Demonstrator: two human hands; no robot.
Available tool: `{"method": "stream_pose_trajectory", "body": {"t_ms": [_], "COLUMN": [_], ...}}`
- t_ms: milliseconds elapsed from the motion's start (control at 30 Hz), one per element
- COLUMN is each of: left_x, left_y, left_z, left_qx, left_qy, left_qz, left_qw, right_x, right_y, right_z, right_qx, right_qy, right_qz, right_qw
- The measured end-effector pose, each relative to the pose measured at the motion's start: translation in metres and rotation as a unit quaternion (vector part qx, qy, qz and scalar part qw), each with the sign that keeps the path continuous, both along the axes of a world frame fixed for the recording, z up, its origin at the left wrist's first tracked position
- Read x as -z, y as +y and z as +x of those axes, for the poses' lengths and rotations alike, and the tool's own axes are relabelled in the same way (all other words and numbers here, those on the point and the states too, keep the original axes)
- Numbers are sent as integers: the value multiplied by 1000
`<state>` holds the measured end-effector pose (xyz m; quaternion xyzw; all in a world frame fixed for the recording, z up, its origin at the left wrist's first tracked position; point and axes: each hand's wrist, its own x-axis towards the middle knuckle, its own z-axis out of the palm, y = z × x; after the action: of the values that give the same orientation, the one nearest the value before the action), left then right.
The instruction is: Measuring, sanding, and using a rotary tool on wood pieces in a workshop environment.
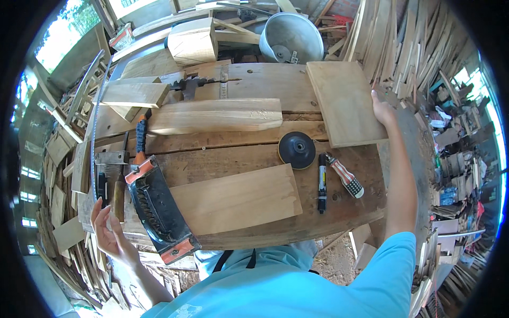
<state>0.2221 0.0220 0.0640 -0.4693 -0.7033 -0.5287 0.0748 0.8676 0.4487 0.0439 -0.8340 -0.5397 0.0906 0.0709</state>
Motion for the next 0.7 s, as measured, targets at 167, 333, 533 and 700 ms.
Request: {"method": "stream_pose_trajectory", "body": {"t_ms": [167,333,533,700], "left_x": [-2,-1,-3,-6], "left_y": [-1,2,8,13], "left_z": [2,1,5,11], "left_qx": [-18,-16,-27,-19], "left_qy": [-3,17,38,29], "left_qz": [1,9,7,2], "left_qw": [1000,1000,999,999], "right_x": [-6,-2,-1,0], "right_y": [-6,-9,-9,-9], "right_z": [-32,-4,-10,-3], "right_qx": [-43,-70,-90,-102], "right_qy": [-74,-72,-52,-47], "right_qz": [-17,-35,-51,-58], "right_qw": [996,994,993,992]}}
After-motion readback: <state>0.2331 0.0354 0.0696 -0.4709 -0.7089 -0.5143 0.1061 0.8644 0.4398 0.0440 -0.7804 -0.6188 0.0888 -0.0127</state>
